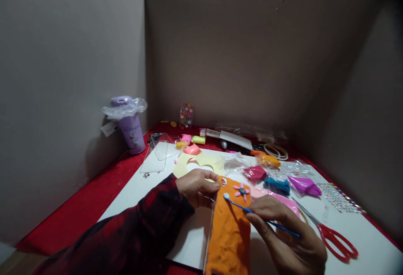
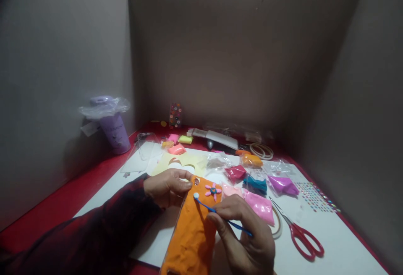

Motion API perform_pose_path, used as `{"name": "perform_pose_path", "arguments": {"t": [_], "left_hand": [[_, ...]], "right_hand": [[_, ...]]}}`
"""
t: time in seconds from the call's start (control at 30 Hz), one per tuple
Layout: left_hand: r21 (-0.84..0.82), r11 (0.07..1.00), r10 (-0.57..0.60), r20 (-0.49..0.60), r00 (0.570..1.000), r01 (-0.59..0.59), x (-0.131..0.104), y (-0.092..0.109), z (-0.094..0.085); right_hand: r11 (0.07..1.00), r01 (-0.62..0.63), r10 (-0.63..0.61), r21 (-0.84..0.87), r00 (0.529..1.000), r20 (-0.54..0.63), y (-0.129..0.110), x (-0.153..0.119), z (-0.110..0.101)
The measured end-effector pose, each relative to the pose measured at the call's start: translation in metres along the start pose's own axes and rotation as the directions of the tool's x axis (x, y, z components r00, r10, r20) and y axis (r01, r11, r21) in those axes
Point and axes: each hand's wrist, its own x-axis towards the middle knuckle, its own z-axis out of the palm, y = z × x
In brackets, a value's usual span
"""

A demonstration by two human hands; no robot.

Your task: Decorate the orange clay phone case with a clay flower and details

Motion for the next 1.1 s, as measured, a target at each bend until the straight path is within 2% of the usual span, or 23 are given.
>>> {"name": "perform_pose_path", "arguments": {"t": [0.27,0.53,0.67,0.9,1.1], "left_hand": [[0.005,1.0,-0.013,-0.035,0.999,0.013,0.0002,0.0018,0.0002],[-0.011,1.0,-0.007,0.003,1.0,0.007,0.0015,-0.0017,-0.0015],[-0.015,1.0,-0.015,0.018,1.0,0.015,0.0009,-0.0004,-0.0003],[-0.011,1.0,-0.002,0.023,1.0,0.002,-0.002,0.0004,0.0014],[-0.031,0.999,0.015,0.032,0.999,-0.014,-0.0039,-0.0005,0.0037]], "right_hand": [[1.0,-0.022,0.022,0.017,1.0,-0.005,-0.0027,0.0017,0.0003],[0.999,-0.048,0.048,0.017,0.999,-0.004,-0.0034,0.0023,-0.0002],[0.996,-0.073,0.07,-0.042,0.996,-0.057,-0.0048,0.003,0.0001],[0.975,-0.202,0.186,-0.097,0.97,-0.156,-0.0052,0.0054,0.002],[0.919,-0.39,0.37,-0.061,0.904,-0.212,-0.0026,0.0054,0.0018]]}}
